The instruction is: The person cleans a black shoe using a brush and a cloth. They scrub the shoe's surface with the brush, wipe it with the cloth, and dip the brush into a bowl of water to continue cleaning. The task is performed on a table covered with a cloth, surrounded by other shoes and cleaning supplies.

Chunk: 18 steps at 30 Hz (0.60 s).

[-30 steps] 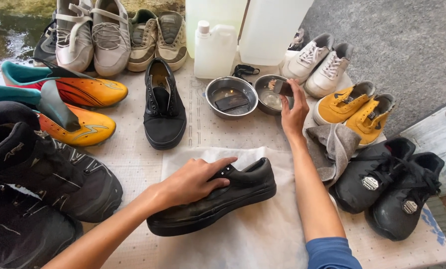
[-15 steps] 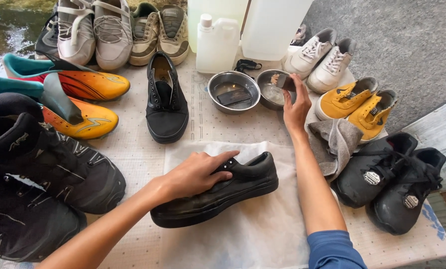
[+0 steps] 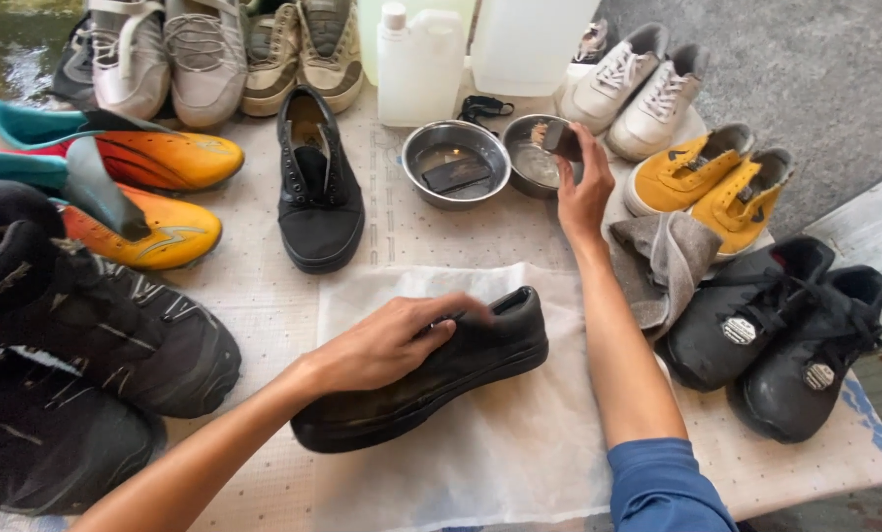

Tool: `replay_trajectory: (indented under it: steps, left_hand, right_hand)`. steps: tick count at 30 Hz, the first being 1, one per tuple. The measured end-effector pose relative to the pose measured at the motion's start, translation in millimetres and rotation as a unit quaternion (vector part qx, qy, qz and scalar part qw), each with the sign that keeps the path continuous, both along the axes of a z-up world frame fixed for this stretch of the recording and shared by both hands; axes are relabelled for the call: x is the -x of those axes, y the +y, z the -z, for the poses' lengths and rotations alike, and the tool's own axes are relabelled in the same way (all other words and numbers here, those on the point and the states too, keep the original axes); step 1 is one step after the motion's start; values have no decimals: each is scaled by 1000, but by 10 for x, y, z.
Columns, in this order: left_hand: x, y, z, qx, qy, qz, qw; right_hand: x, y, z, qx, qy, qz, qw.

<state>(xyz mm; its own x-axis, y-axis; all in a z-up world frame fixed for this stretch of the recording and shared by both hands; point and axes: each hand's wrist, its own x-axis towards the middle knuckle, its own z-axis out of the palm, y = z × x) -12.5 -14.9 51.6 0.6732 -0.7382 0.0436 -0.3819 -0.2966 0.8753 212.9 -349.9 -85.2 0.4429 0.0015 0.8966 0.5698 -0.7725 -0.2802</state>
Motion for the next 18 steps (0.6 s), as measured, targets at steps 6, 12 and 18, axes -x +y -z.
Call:
replay_trajectory:
  steps: [6,12,18]
  left_hand:
    - [1,-121,245,67,80,34,994]
    - [40,-141,43,45,46,64,996]
    - [-28,-216,60,2,100,46,994]
  right_hand:
    - [47,46,-48,-14,5,2,1000]
    - [66,61,-73,-24,12,-3,1000]
    - [-3,9,22,-20,14,10,1000]
